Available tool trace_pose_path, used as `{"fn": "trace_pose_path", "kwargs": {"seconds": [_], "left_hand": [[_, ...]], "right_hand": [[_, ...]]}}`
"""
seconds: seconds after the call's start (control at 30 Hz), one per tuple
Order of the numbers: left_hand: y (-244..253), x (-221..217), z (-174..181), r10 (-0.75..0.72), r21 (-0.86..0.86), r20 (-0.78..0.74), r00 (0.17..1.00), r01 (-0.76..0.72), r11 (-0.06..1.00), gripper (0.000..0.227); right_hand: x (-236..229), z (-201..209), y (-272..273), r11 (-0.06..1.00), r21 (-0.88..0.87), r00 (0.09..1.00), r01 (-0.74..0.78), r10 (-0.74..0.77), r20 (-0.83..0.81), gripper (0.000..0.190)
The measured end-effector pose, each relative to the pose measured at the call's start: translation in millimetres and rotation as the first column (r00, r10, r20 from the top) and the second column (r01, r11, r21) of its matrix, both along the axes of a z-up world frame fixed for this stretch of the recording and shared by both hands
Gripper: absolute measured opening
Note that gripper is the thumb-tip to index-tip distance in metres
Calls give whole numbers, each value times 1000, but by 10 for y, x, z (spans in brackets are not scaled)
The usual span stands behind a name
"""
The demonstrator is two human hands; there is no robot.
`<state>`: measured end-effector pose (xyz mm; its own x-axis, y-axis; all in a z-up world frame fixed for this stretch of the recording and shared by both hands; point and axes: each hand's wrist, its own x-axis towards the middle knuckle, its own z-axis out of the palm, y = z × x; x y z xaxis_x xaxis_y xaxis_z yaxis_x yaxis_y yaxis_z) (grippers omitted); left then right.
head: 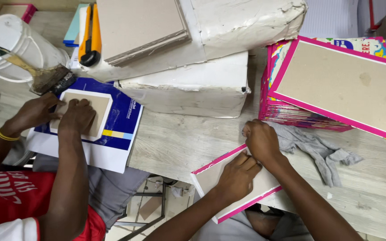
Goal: The person assembles books by applying glue to the edges of book covers and attaching them to the book blocks. They smooth the glued edges with their fingers and stack the finished books on a pile to the right.
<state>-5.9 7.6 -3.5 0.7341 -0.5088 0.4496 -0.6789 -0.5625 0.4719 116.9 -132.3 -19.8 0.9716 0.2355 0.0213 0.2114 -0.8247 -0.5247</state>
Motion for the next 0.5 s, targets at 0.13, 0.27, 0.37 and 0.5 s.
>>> {"fn": "trace_pose_path", "kwargs": {"seconds": [0.13,0.27,0.37,0.5], "left_hand": [[-56,19,-90,35,6,84,996,-36,999,33],[-33,-57,-45,6,28,42,999,-8,1000,39],[-30,30,-28,5,30,39,999,-6,1000,43],[148,-55,173,-49,-272,-379,924,-61,960,43]], "right_hand": [[-503,138,-348,984,174,999,41,-37,-25,19],[-1400,142,-928,989,102,987,105,-91,-134,15],[-1753,79,-1320,992,23,979,122,-116,-168,14],[-1981,-365,-2073,940,-272,976,205,-216,-8,63]]}}
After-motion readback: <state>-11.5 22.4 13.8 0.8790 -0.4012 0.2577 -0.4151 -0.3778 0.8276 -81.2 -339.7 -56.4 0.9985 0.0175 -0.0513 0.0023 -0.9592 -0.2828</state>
